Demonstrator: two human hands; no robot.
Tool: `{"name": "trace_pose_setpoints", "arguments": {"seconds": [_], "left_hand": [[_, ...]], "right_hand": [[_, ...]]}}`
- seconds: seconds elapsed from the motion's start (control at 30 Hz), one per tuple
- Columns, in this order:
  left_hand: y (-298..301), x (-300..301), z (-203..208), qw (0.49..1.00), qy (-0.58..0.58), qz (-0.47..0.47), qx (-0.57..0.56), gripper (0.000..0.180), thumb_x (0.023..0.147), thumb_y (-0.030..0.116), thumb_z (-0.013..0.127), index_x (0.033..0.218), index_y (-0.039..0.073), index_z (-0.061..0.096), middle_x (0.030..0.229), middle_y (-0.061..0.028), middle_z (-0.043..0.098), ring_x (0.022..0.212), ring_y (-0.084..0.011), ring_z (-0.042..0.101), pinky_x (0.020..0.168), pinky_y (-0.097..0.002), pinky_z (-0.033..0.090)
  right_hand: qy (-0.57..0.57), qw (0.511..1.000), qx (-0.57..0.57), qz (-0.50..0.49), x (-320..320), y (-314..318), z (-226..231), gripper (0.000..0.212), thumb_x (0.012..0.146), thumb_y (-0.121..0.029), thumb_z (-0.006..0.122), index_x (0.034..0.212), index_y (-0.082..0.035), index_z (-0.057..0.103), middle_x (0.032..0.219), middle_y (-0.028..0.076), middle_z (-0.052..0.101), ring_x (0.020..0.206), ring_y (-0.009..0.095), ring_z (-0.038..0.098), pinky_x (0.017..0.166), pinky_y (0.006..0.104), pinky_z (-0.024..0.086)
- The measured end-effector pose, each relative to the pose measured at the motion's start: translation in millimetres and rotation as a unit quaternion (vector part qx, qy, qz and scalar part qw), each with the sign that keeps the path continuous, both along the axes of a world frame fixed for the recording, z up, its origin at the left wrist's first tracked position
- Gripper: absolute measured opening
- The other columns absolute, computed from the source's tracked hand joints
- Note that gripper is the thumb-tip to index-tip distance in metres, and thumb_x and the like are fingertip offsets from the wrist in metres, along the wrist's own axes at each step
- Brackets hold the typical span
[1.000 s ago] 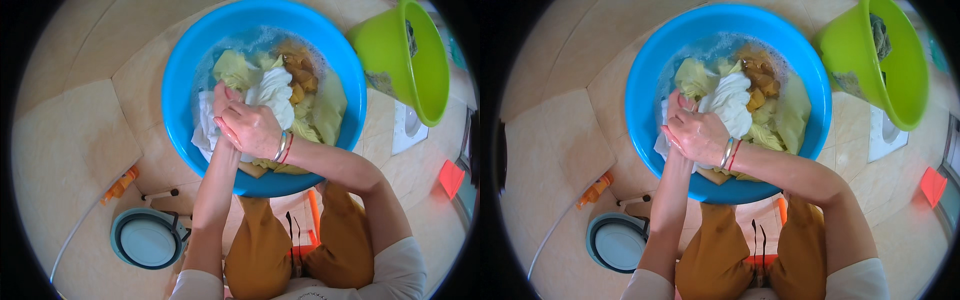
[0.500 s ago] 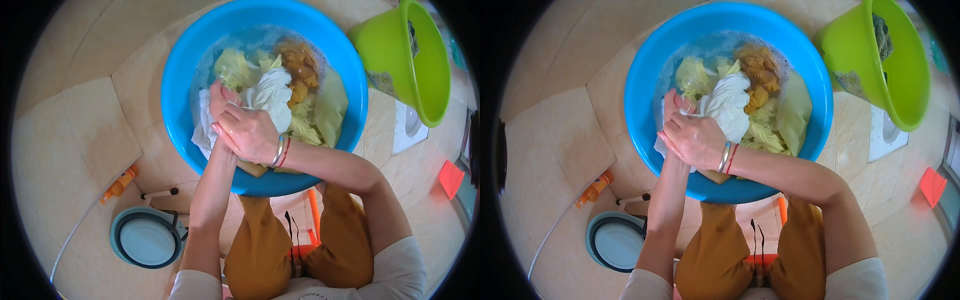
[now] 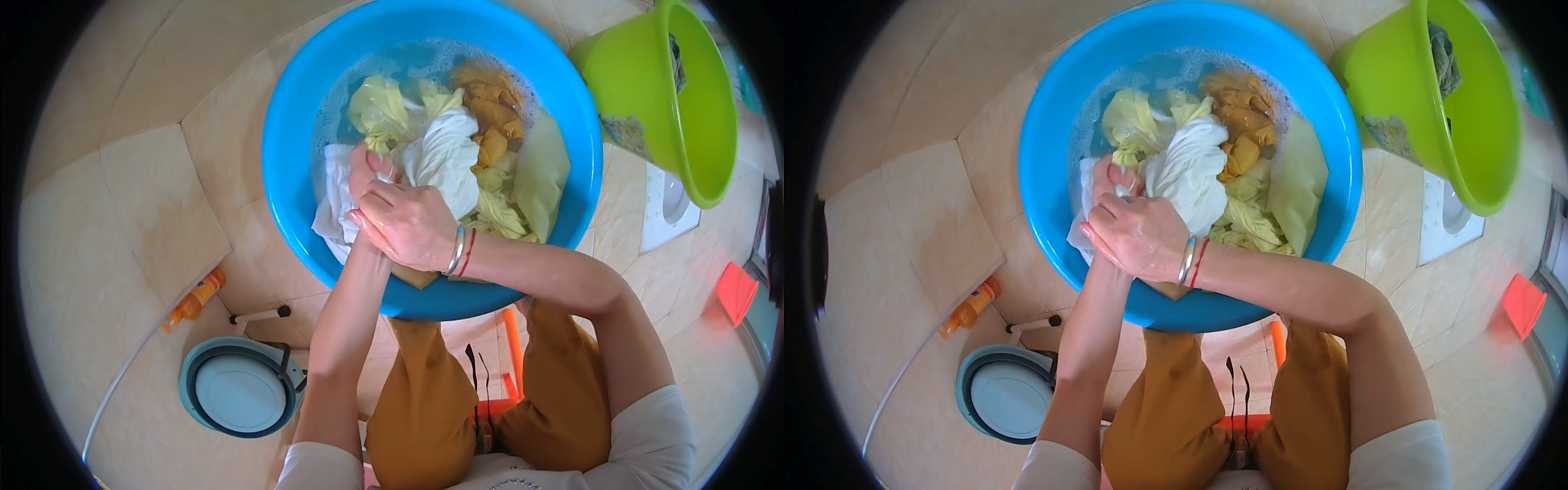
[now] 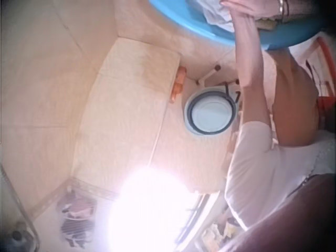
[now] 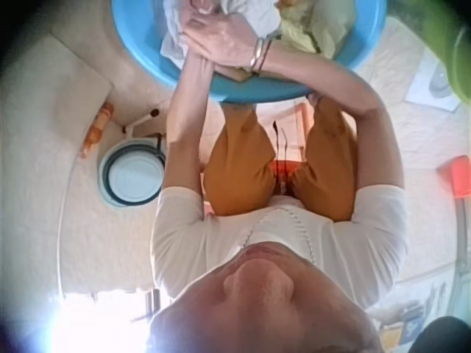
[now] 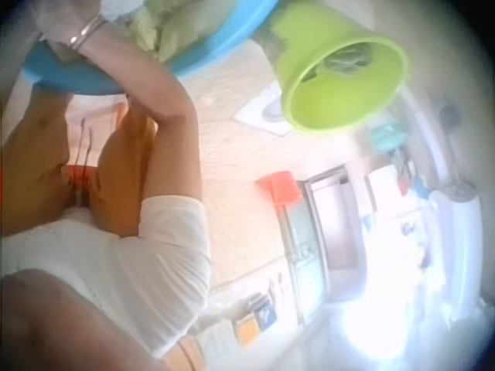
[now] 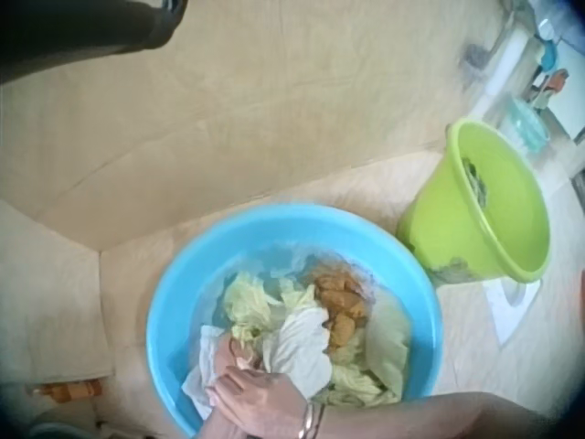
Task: The person is hand-washing a load of light-colored clothes in a blue plastic basin filled with soapy water. They repeatedly submerge, agitate, and wring out the garments by hand. The person is sitting on a small stool in a tiled bathroom area.
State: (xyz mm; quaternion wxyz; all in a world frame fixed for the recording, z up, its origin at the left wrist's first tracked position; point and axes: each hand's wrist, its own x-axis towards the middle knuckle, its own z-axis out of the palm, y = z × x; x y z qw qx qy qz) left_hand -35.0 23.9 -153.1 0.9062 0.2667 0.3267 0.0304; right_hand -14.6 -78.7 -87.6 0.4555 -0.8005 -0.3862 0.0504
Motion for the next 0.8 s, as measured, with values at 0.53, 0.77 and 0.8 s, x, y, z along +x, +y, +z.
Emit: {"name": "trace_pose_setpoints", "arguments": {"seconds": [0.53,0.77,0.8], "left_hand": [[9,-28,62,0.533,0.105,-0.536,0.646,0.026,0.093,0.031,0.056,0.095,0.009,0.069,0.085,-0.0063,0.066,0.078,-0.0188,0.057,0.074,-0.0327,0.042],[-8,3,53,0.540,-0.005,-0.362,0.760,0.012,0.082,0.017,0.068,0.090,0.009,0.070,0.081,-0.0080,0.067,0.081,-0.0267,0.062,0.075,-0.0386,0.045],[-12,9,52,0.570,-0.007,-0.362,0.738,0.013,0.081,0.016,0.069,0.092,0.008,0.070,0.083,-0.0087,0.067,0.080,-0.0270,0.062,0.074,-0.0380,0.046]], "right_hand": [[0.278,0.948,-0.125,0.093,-4,-86,-27,0.024,0.090,-0.030,0.059,0.081,-0.008,0.056,0.075,0.012,0.060,0.068,0.031,0.061,0.062,0.0422,0.047],[-0.108,0.958,-0.234,-0.124,103,-62,-70,0.024,0.082,-0.025,0.067,0.096,-0.007,0.063,0.093,0.006,0.063,0.099,0.029,0.055,0.081,0.0451,0.043],[-0.099,0.947,-0.290,-0.100,108,-65,-79,0.026,0.081,-0.026,0.068,0.098,-0.006,0.063,0.095,0.006,0.063,0.102,0.029,0.053,0.082,0.0459,0.042]]}}
